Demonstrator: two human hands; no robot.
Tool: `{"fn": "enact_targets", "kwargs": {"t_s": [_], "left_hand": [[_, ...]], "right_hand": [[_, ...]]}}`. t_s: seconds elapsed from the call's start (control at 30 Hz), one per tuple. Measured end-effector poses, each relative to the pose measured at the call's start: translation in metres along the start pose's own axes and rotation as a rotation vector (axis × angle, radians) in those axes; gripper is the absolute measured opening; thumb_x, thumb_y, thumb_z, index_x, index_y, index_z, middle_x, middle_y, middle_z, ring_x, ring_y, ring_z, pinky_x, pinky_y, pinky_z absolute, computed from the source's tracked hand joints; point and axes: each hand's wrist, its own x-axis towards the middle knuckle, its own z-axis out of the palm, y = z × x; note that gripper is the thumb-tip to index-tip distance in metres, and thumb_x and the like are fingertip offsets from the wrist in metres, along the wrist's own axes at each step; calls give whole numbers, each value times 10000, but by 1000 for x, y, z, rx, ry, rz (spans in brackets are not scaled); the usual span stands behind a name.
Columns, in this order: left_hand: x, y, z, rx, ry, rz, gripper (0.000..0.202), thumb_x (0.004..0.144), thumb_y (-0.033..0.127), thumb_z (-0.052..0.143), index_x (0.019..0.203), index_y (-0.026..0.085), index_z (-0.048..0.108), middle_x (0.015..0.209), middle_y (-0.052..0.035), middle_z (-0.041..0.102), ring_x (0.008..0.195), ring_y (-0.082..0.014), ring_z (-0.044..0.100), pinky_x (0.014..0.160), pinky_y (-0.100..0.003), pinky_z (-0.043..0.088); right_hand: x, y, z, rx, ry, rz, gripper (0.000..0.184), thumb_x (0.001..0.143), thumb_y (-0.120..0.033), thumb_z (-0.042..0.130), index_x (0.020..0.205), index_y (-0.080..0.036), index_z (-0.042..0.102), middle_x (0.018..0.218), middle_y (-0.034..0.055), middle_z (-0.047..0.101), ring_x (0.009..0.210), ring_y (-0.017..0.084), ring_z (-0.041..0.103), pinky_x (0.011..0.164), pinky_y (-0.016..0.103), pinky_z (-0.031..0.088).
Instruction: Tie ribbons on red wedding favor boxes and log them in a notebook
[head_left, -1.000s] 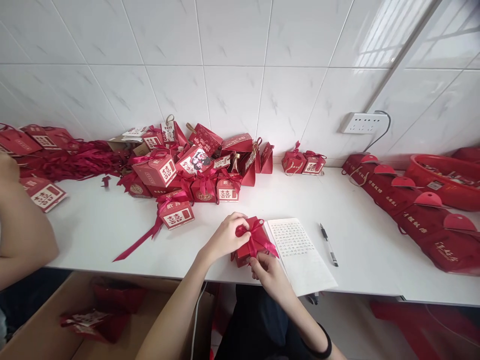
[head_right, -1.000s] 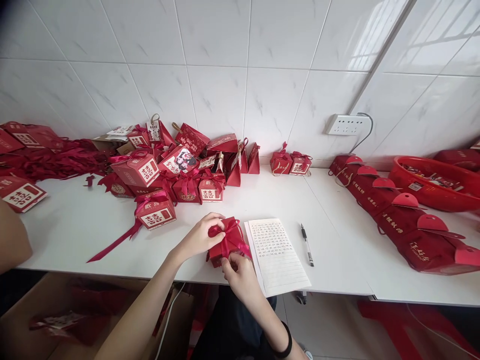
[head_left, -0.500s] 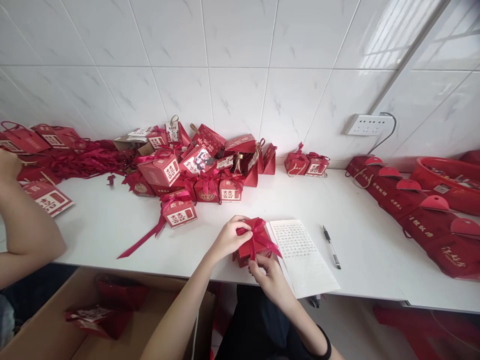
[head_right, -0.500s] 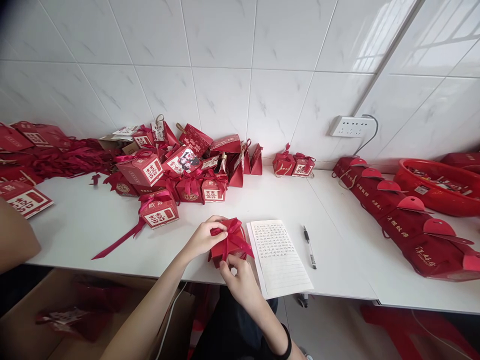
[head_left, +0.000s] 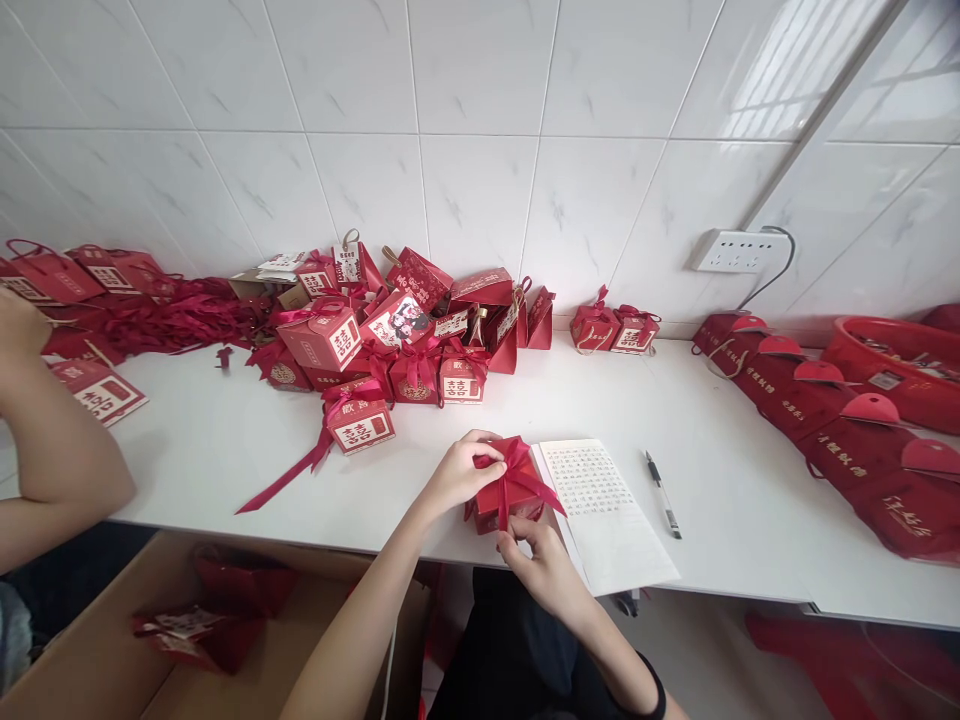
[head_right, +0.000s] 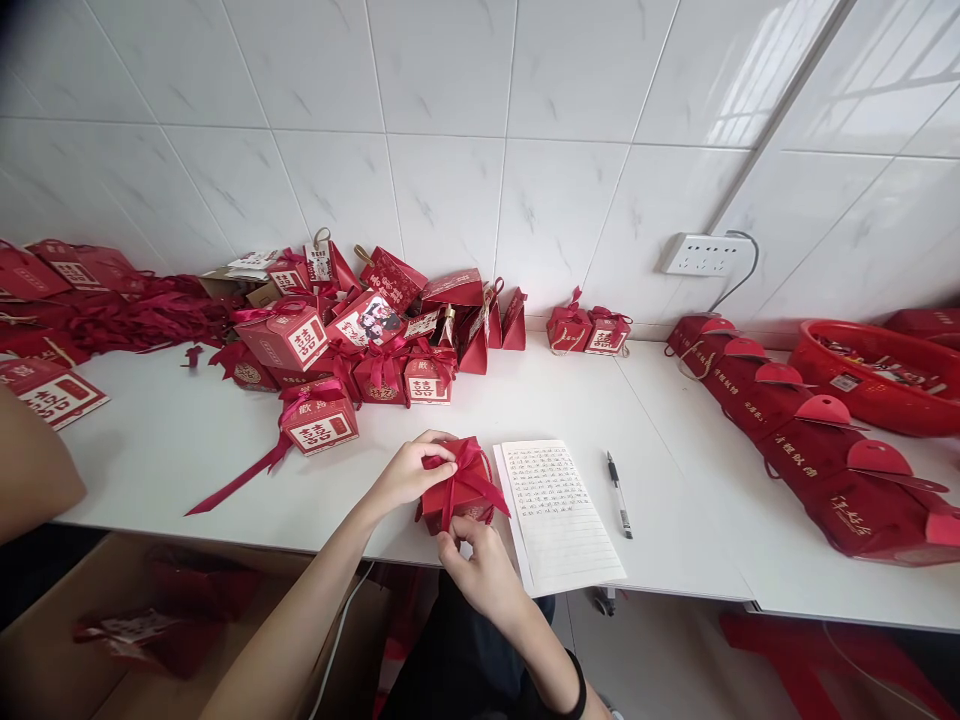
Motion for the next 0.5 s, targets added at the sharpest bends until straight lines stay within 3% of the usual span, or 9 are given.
{"fn": "enact_targets", "kwargs": {"t_s": [0.2, 0.33, 0.4, 0.5], "left_hand": [[-1, -1, 0, -2, -42, 14, 129, 745, 296, 578, 770, 190, 646, 1179, -57, 527, 1101, -215, 522, 962, -339, 405], [-9, -2, -10, -15, 15, 108, 211, 768, 285, 559, 962, 205, 578, 1202, -52, 524, 1169, -197, 471, 1013, -329, 346], [-17, -3, -18, -1, 67, 122, 277, 777, 266, 540, 1050, 221, 530, 1228, -50, 508, 1193, -195, 448, 1004, -334, 351], [-28, -5, -26, 92, 127, 93, 265, 777, 233, 521, 1042, 233, 524, 1221, -42, 500, 1184, -201, 448, 980, -346, 368]], "right_hand": [[-3, -1, -4, -48, -78, -3, 328, 876, -365, 382, 609, -176, 400, 591, -16, 432, 577, 114, 399, 555, 234, 312], [-12, -7, -23, -48, -128, 18, 417, 890, -482, 379, 613, -178, 452, 566, -1, 501, 557, 125, 462, 551, 237, 353], [-16, -9, -41, -43, -64, 24, 459, 874, -546, 376, 611, -182, 470, 538, 5, 500, 520, 128, 456, 518, 243, 350], [-17, -9, -66, -83, 196, 39, 498, 848, -601, 376, 581, -188, 454, 517, 9, 468, 494, 129, 425, 487, 252, 337]]}}
